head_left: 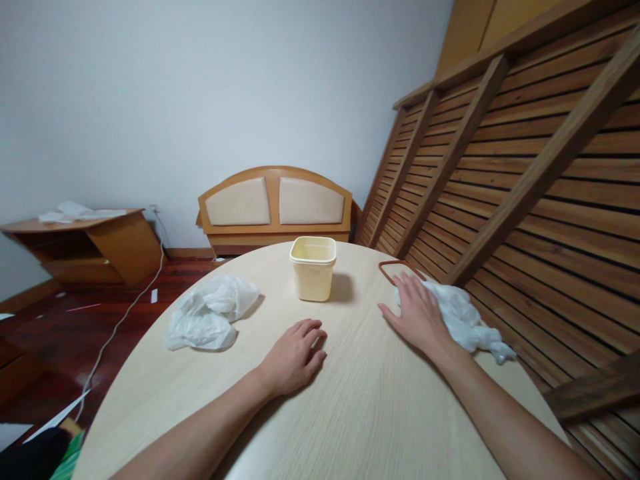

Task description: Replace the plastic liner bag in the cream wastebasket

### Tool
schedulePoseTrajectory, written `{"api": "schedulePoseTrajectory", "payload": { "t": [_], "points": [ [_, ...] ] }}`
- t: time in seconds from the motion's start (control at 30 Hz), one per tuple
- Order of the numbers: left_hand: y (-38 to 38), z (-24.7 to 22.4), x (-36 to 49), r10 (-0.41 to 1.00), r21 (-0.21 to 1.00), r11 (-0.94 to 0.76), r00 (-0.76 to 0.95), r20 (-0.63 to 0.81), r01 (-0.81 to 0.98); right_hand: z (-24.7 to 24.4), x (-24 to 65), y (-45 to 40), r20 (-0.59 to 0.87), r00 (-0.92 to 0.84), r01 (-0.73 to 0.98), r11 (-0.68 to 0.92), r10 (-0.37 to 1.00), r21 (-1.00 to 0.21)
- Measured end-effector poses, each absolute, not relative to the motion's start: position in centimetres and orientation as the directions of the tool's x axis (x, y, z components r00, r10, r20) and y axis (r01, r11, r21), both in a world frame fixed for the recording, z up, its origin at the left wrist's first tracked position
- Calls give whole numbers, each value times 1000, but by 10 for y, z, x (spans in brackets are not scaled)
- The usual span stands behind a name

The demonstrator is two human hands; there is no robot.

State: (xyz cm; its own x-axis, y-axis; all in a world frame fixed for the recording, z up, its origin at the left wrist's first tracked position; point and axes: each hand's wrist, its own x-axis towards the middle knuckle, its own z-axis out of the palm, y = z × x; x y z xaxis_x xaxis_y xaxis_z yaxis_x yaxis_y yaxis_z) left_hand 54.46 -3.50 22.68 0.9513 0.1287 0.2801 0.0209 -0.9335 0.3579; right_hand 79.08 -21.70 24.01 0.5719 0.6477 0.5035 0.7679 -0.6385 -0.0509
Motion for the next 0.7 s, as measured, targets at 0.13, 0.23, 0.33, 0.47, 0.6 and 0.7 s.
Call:
{"api": "schedulePoseTrajectory", "payload": {
  "t": [0.13,0.23,0.33,0.47,0.6,0.7],
  "points": [
    [-11,236,539,164,271,-960,921,353,67,222,775,-198,398,416,909,-371,818,-188],
    [18,250,530,251,141,-968,845,473,209,214,771,-192,273,363,921,-298,891,-251],
    [45,265,516,432,15,-856,699,570,517,212,773,-192,166,363,907,-308,917,-286],
    [69,272,498,658,-44,-600,524,541,799,212,775,-193,118,381,893,-333,917,-302],
    [72,267,494,743,-46,-568,536,401,822,225,769,-189,76,382,899,-351,921,-262],
    [61,264,499,717,-57,-631,609,338,774,247,766,-181,-48,376,897,-377,925,-232]
  ]
}}
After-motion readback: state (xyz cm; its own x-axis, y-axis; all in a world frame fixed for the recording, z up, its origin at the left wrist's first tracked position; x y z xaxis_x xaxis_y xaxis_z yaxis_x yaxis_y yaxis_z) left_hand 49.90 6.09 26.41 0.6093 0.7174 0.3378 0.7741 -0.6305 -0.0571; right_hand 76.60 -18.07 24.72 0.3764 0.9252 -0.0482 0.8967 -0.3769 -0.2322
